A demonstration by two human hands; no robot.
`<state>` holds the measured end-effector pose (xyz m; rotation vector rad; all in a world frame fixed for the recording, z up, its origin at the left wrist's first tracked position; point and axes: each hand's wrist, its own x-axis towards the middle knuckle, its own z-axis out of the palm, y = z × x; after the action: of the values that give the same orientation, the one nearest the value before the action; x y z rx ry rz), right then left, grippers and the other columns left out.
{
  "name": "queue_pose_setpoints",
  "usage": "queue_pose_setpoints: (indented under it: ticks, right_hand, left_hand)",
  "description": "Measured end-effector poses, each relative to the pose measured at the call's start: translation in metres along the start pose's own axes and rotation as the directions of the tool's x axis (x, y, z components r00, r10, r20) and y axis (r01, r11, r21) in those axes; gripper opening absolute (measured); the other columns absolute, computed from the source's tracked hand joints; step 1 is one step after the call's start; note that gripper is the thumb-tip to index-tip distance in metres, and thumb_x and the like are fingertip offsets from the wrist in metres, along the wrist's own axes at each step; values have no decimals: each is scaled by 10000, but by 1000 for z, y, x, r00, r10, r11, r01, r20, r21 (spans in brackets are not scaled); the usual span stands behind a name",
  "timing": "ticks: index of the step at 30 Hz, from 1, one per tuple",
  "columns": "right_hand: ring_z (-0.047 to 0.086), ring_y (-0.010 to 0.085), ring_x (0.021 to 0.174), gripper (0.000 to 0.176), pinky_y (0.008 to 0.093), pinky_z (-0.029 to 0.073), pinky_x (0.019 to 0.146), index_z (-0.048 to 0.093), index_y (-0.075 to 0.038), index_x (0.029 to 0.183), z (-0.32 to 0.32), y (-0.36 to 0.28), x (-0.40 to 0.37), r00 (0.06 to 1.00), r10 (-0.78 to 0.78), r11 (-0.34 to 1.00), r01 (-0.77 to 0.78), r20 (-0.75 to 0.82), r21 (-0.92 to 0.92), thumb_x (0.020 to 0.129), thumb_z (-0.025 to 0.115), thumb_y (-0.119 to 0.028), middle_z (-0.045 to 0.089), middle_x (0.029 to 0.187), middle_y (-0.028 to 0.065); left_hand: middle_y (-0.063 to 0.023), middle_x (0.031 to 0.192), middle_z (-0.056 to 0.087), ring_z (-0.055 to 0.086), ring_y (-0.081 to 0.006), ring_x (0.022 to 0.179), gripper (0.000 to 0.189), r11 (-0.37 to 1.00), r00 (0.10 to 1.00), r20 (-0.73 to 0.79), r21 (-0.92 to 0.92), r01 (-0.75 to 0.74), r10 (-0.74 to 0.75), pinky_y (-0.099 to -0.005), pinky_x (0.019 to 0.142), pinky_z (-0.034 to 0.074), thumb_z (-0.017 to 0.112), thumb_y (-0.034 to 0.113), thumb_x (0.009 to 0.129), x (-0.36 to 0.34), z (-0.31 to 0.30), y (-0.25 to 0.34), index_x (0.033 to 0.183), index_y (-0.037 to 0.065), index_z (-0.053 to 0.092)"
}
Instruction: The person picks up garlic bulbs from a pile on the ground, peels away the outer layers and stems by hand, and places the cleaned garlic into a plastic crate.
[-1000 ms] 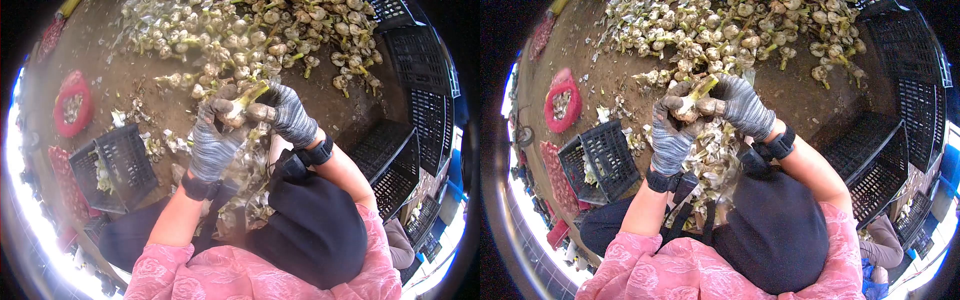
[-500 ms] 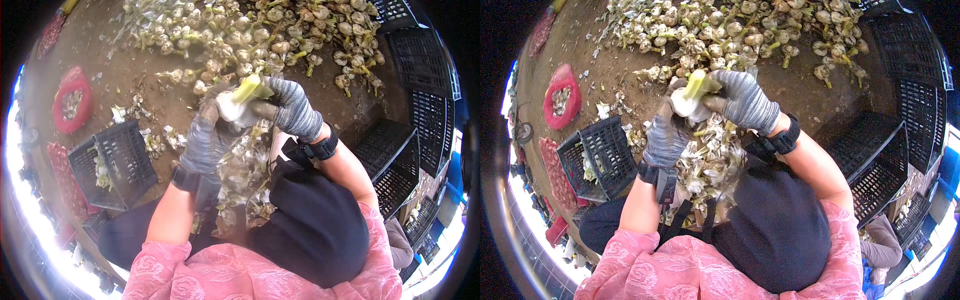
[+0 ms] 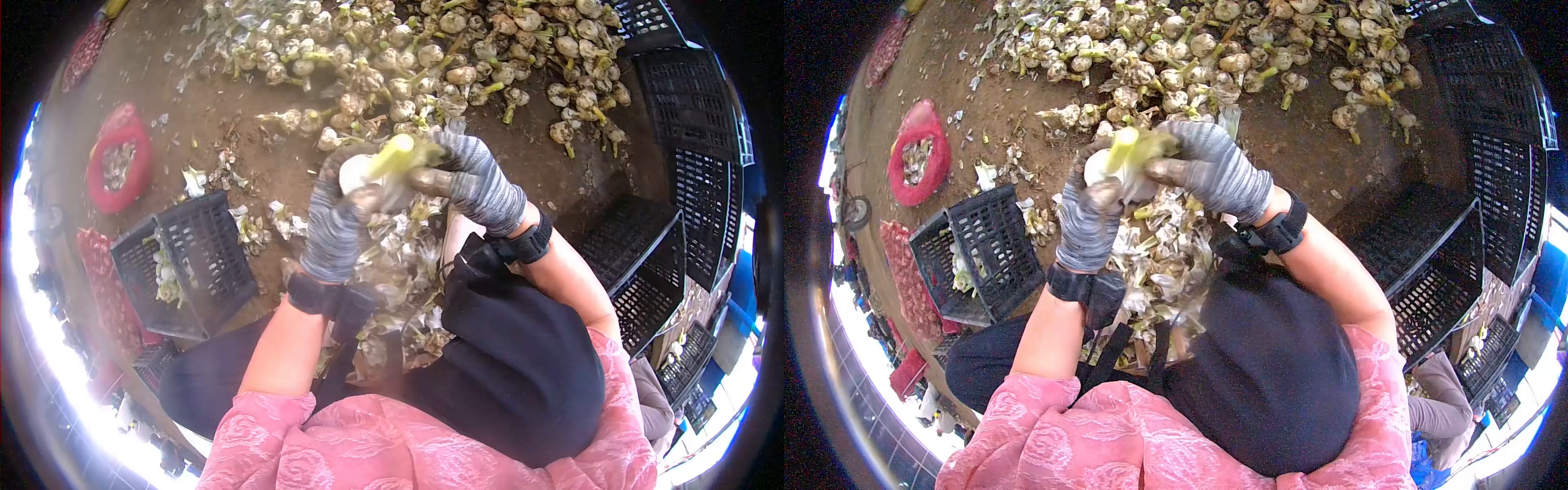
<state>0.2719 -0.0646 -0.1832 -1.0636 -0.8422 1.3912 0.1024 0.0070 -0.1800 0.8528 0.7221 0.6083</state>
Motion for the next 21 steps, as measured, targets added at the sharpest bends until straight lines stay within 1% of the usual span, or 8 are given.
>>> queue_pose_setpoints:
  ticks: [9, 10, 12, 13, 15, 19, 20, 21]
  right_hand:
    - [542, 92, 768, 209, 237, 439, 706, 583, -12, 957, 4, -5, -5, 985, 171, 962, -161, -26, 221, 800, 558, -147, 600, 860, 23]
    - [546, 93, 761, 215, 238, 441, 703, 578, -8, 963, 2, -4, -5, 998, 61, 998, -62, -25, -21, 798, 557, -145, 599, 853, 27]
    - [553, 106, 744, 190, 263, 459, 617, 559, -23, 974, 6, -3, -1, 983, 178, 786, -173, 51, 593, 812, 547, -120, 579, 789, 11]
    - [551, 105, 721, 231, 252, 452, 559, 534, -37, 1011, 4, 2, -1, 960, 268, 736, -149, -82, 660, 821, 562, -164, 585, 804, 27]
    - [556, 109, 705, 280, 233, 451, 537, 514, -34, 1059, -10, -1, -1, 981, 192, 653, -146, 24, 743, 828, 562, -186, 595, 841, 47]
    - [557, 110, 728, 285, 221, 458, 588, 515, -10, 1039, -19, 13, 2, 982, 146, 813, -48, -123, 581, 839, 552, -210, 594, 902, 58]
    - [574, 100, 766, 343, 242, 473, 640, 497, -9, 1060, -21, 21, 5, 999, 51, 994, -50, -10, 94, 793, 609, -192, 601, 888, 68]
    - [595, 138, 801, 522, 288, 482, 708, 442, -43, 1167, -16, 30, 3, 972, 226, 973, -222, 60, -66, 723, 680, -182, 611, 856, 89]
  left_hand:
    - [-81, 989, 571, 571, -170, 852, 608, 949, 962, 85, -159, 271, -261, -268, 730, 487, 639, 108, 619, -1, -10, 13, 1186, 6, 441]
    - [-81, 979, 571, 570, -170, 837, 643, 913, 958, 144, -294, 281, -249, -267, 728, 489, 649, 115, 606, -2, -8, 13, 1198, 8, 424]
    - [-77, 959, 568, 564, -166, 796, 676, 813, 917, 316, -450, 371, -244, -268, 710, 487, 657, 123, 593, -2, -16, 13, 1209, 9, 402]
    - [-75, 949, 566, 561, -165, 775, 693, 749, 886, 399, -505, 429, -238, -269, 701, 485, 661, 127, 587, -3, -21, 12, 1214, 10, 391]
    - [-70, 926, 565, 542, -153, 705, 652, 842, 922, 328, -421, 336, -204, -256, 642, 471, 660, 124, 591, -3, -20, 14, 1182, 8, 411]
    - [-56, 951, 551, 539, -149, 777, 573, 972, 934, 314, -101, 213, -172, -270, 697, 475, 673, 99, 656, 4, -41, 5, 1168, 29, 426]
    - [-53, 971, 544, 539, -149, 820, 544, 984, 924, 346, -3, 175, -164, -273, 725, 474, 674, 98, 683, 8, -45, 4, 1165, 34, 432]
    - [-49, 990, 538, 540, -149, 862, 514, 987, 913, 377, 91, 130, -155, -276, 754, 474, 674, 97, 710, 13, -47, 3, 1162, 39, 437]
